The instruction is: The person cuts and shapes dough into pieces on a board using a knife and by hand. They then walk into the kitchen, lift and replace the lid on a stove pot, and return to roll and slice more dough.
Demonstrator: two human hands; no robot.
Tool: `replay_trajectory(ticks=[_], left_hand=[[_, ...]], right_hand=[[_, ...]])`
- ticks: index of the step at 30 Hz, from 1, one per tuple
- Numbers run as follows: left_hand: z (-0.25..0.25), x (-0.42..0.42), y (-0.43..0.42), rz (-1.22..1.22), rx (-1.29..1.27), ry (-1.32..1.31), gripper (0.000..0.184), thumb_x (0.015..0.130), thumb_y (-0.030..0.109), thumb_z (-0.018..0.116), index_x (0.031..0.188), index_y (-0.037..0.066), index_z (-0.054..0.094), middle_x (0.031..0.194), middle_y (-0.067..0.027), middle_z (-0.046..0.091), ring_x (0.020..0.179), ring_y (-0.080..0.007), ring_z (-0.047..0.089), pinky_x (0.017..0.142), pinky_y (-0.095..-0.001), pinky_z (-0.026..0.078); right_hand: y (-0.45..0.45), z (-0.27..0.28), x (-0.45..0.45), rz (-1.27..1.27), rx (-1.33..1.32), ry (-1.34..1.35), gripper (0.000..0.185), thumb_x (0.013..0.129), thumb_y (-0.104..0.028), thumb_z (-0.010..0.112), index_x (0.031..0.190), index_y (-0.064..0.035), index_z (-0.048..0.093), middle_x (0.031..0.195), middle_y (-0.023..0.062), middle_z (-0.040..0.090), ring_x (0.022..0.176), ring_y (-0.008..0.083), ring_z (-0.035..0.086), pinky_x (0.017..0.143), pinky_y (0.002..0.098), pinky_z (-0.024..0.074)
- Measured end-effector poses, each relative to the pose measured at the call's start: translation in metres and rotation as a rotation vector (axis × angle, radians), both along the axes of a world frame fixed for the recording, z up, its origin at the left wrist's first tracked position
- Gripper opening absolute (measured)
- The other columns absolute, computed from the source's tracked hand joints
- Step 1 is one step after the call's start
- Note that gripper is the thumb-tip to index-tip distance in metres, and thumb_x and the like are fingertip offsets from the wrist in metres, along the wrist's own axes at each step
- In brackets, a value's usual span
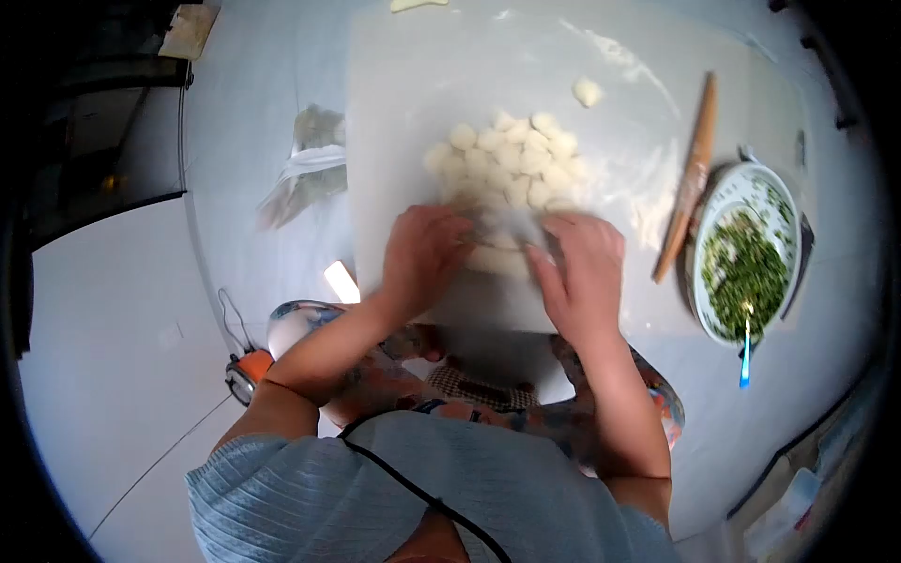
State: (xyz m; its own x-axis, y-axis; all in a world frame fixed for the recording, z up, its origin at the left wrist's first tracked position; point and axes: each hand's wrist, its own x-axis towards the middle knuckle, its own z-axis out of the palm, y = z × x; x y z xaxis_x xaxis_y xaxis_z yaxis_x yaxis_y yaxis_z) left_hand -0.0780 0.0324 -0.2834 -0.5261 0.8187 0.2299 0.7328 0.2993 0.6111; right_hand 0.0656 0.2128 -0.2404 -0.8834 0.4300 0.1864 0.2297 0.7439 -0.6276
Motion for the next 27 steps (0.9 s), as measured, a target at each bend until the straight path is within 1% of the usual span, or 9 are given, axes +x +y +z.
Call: replay_trajectory(ticks=[3,5,7,10,13,14,17,18,27], left_hand=[[-0.016,-0.004,0.009,-0.062,0.096,0.037,0.026,0.075,0.008,0.070,0.099,0.012,0.065,0.088,-0.0047,0.055,0.086,-0.0292,0.057,0.075,-0.0412,0.047],[-0.008,-0.008,0.015,-0.061,0.067,0.018,0.029,0.073,0.008,0.070,0.101,0.013,0.065,0.092,-0.0036,0.057,0.089,-0.0280,0.058,0.079,-0.0419,0.047],[0.004,-0.008,0.023,-0.067,0.054,-0.015,0.032,0.072,0.008,0.070,0.103,0.013,0.065,0.096,-0.0025,0.058,0.091,-0.0269,0.059,0.083,-0.0427,0.047],[0.017,-0.016,0.029,-0.025,0.180,-0.011,0.035,0.073,0.010,0.070,0.108,0.013,0.064,0.110,-0.0043,0.059,0.106,-0.0277,0.059,0.096,-0.0475,0.044],[0.039,-0.019,0.019,-0.009,0.093,-0.074,0.035,0.078,0.010,0.068,0.111,0.013,0.062,0.126,-0.0079,0.056,0.122,-0.0273,0.053,0.107,-0.0521,0.035],[0.040,-0.018,0.012,0.009,0.078,-0.098,0.034,0.079,0.009,0.067,0.113,0.012,0.061,0.131,-0.0095,0.054,0.126,-0.0277,0.050,0.108,-0.0530,0.033],[0.082,-0.014,-0.018,0.125,0.046,-0.197,0.033,0.080,0.008,0.065,0.112,0.010,0.062,0.133,-0.0103,0.053,0.127,-0.0276,0.049,0.109,-0.0532,0.033],[0.100,-0.018,-0.029,0.185,0.027,-0.252,0.033,0.078,0.007,0.065,0.111,0.008,0.063,0.131,-0.0096,0.054,0.125,-0.0272,0.051,0.108,-0.0526,0.035],[0.255,-0.066,-0.208,0.537,-0.063,-0.326,0.035,0.078,0.001,0.062,0.113,0.005,0.060,0.133,-0.0126,0.054,0.121,-0.0330,0.052,0.102,-0.0476,0.041]], right_hand=[[0.010,-0.006,-0.017,-0.170,-0.156,0.074,0.018,0.077,-0.005,0.071,0.092,-0.0054,0.060,0.096,0.0128,0.061,0.096,0.0330,0.056,0.089,0.0405,0.0404],[0.012,-0.010,-0.030,-0.224,-0.153,0.090,0.017,0.077,0.003,0.070,0.087,-0.0046,0.059,0.091,0.0128,0.061,0.092,0.0298,0.056,0.085,0.0364,0.0435],[0.016,-0.021,-0.031,-0.238,-0.167,0.064,0.015,0.079,0.001,0.070,0.089,-0.0030,0.059,0.093,0.0128,0.061,0.092,0.0295,0.056,0.084,0.0372,0.0443],[0.025,-0.025,-0.024,-0.141,-0.099,0.200,0.024,0.085,-0.002,0.068,0.107,0.0016,0.058,0.105,0.0152,0.060,0.098,0.0304,0.056,0.089,0.0400,0.0452],[0.018,-0.026,-0.025,-0.164,-0.038,0.076,0.030,0.089,-0.004,0.064,0.117,0.0033,0.057,0.113,0.0174,0.059,0.105,0.0312,0.055,0.094,0.0404,0.0441],[0.014,-0.020,-0.021,-0.146,-0.100,0.025,0.039,0.091,-0.005,0.061,0.128,0.0022,0.052,0.125,0.0179,0.054,0.111,0.0306,0.054,0.099,0.0403,0.0419],[-0.009,0.037,-0.040,-0.162,-0.325,-0.022,0.045,0.093,-0.008,0.059,0.136,-0.0001,0.046,0.134,0.0169,0.048,0.113,0.0289,0.054,0.101,0.0406,0.0407],[-0.009,0.054,-0.042,-0.078,-0.260,-0.100,0.046,0.096,-0.007,0.054,0.140,-0.0018,0.041,0.141,0.0147,0.044,0.114,0.0266,0.056,0.099,0.0393,0.0422],[-0.032,0.182,-0.071,-0.070,-0.341,-0.346,0.047,0.100,-0.019,0.053,0.141,0.0001,0.041,0.139,0.0185,0.045,0.117,0.0302,0.053,0.099,0.0397,0.0422]])
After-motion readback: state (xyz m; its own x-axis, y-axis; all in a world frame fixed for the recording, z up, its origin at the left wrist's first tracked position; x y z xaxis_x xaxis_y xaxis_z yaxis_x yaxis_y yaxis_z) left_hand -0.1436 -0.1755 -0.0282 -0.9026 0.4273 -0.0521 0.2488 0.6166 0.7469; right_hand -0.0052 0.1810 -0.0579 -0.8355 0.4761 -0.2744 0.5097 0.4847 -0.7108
